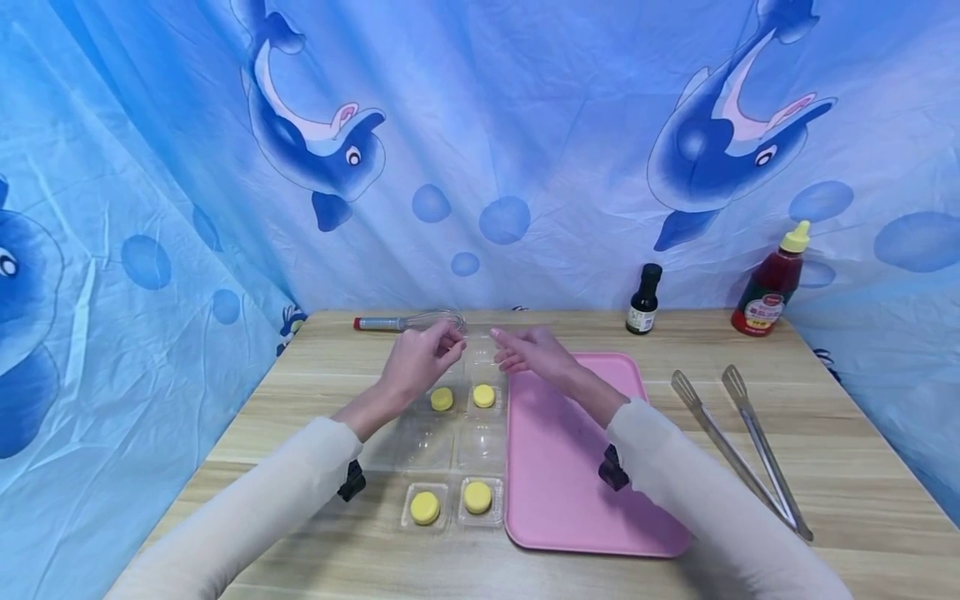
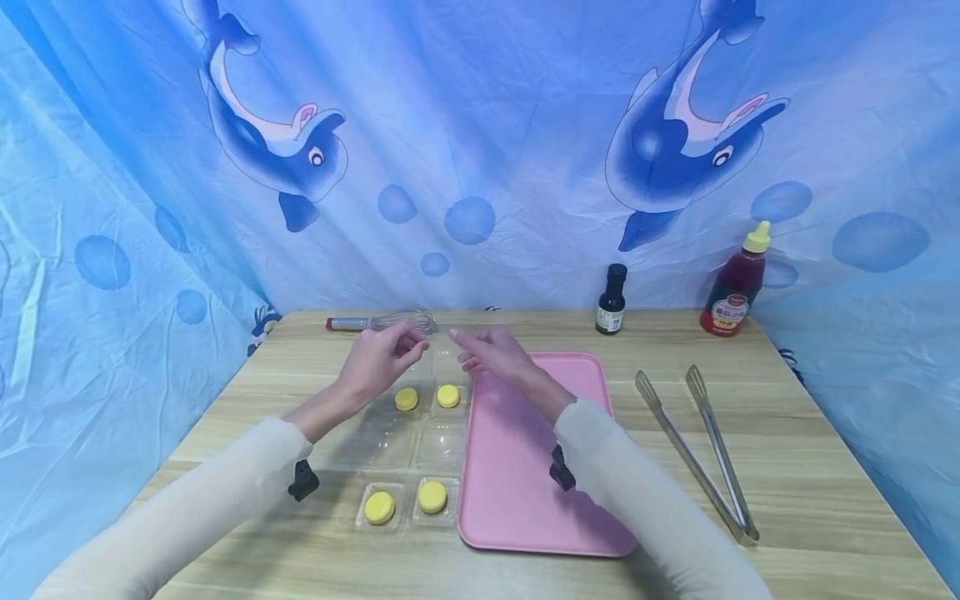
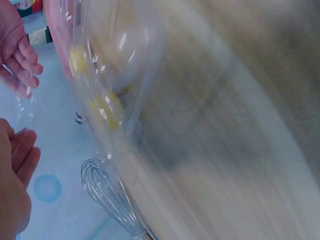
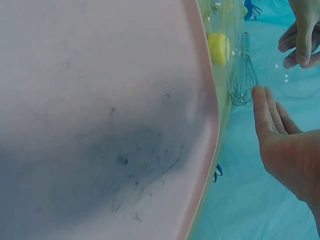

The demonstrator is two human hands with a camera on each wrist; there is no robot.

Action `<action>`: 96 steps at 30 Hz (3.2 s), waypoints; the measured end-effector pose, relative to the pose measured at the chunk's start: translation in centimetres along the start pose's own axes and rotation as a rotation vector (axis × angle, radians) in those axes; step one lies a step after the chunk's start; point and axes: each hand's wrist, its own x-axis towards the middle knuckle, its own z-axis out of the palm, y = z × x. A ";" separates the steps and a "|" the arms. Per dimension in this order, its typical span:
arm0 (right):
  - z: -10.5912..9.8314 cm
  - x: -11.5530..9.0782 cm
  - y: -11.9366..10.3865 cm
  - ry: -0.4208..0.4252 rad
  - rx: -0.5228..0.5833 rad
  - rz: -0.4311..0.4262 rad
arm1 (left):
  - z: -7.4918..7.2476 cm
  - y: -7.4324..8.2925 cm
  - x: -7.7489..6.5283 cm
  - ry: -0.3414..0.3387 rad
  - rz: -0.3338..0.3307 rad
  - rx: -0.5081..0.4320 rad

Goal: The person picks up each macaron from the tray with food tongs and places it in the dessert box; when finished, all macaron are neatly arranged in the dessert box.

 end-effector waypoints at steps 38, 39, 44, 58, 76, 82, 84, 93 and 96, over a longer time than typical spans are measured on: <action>0.5 -1.9 2.5 -0.047 -0.385 -0.202 | -0.5 -1.2 -2.3 -0.495 -0.032 -0.276; 0.5 -1.9 2.6 -0.051 -0.408 -0.207 | -0.4 -1.2 -2.3 -0.490 -0.010 -0.226; 0.5 -1.6 3.3 -0.069 -0.516 -0.216 | 0.2 -1.0 -2.3 -0.478 0.051 -0.072; 1.3 -1.5 3.4 -0.065 -0.691 -0.224 | 1.0 -1.1 -2.8 -0.519 0.037 -0.012; 1.4 -1.4 3.1 -0.087 -0.716 -0.195 | 0.6 -1.1 -3.0 -0.572 0.055 0.010; 1.5 -1.4 2.8 -0.106 -0.736 -0.209 | 0.7 -1.3 -2.8 -0.579 0.067 0.008; 1.5 -1.3 2.9 -0.111 -0.737 -0.211 | 0.7 -1.3 -2.8 -0.583 0.068 0.008; 1.5 -1.2 2.5 -0.127 -0.730 -0.195 | 0.3 -0.8 -2.5 -0.582 0.058 -0.011; 1.5 -1.1 2.6 -0.141 -0.737 -0.217 | 0.3 -0.6 -2.3 -0.587 0.056 0.000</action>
